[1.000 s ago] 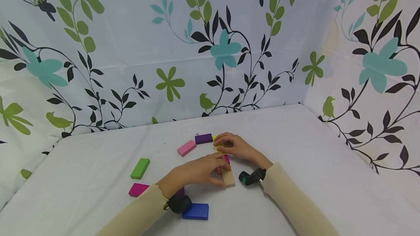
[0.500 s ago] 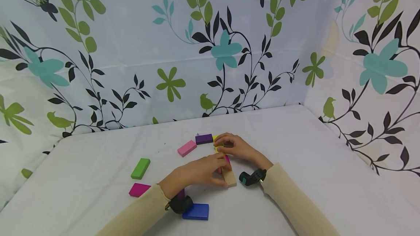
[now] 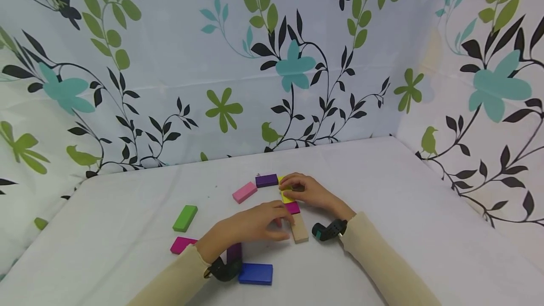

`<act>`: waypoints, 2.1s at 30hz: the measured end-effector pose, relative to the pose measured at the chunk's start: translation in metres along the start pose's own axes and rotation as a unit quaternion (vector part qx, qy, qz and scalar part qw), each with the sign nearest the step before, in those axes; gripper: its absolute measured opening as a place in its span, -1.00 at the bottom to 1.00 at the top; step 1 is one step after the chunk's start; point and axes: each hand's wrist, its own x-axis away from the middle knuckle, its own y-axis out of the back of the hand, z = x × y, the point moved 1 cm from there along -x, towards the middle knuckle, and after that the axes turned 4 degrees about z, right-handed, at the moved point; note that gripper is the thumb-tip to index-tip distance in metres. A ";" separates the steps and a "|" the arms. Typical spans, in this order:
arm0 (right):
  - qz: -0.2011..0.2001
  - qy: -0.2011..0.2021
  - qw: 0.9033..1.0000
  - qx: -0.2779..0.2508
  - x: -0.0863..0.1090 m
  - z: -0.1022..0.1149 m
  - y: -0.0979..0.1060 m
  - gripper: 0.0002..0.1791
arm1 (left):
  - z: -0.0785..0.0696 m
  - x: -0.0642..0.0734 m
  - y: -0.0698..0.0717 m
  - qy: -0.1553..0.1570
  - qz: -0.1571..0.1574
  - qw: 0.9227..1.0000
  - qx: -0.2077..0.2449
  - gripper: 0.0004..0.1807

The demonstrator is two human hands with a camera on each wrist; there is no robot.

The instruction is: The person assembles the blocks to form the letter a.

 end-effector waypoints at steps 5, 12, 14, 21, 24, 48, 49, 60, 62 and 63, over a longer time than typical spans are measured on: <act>0.000 -0.002 1.000 0.001 -0.001 -0.001 0.000 -0.74 | 0.003 0.010 0.000 0.007 -0.004 1.000 0.010 -0.70; 0.003 -0.001 1.000 -0.007 0.000 0.001 0.000 -0.73 | 0.006 0.021 -0.003 0.001 -0.015 1.000 0.013 -0.72; 0.004 0.001 1.000 -0.003 0.001 0.001 0.000 -0.73 | 0.007 0.024 -0.004 0.000 -0.018 1.000 0.012 -0.73; 0.005 -0.005 1.000 0.008 0.000 0.000 0.000 -0.73 | 0.008 0.032 -0.004 -0.002 -0.029 1.000 0.007 -0.74; 0.005 -0.007 1.000 0.011 -0.001 0.000 0.001 -0.74 | 0.009 0.036 -0.001 0.004 -0.036 0.999 0.011 -0.75; 0.001 -0.016 1.000 0.014 0.000 0.002 0.000 -0.73 | 0.035 0.089 0.002 0.053 -0.087 0.995 0.018 -0.75; 0.001 -0.016 1.000 0.016 0.000 0.002 0.000 -0.73 | 0.036 0.091 0.002 0.059 -0.088 0.994 0.022 -0.75; 0.004 -0.006 1.000 0.022 0.000 0.000 0.000 -0.74 | 0.052 0.111 0.005 0.089 -0.113 0.989 0.042 -0.75; 0.004 -0.009 1.000 0.021 0.000 0.000 0.000 -0.74 | 0.056 0.115 0.007 0.093 -0.127 0.986 0.046 -0.76; 0.003 -0.009 1.000 0.021 0.000 0.000 0.000 -0.74 | 0.058 0.117 0.008 0.094 -0.135 0.985 0.045 -0.76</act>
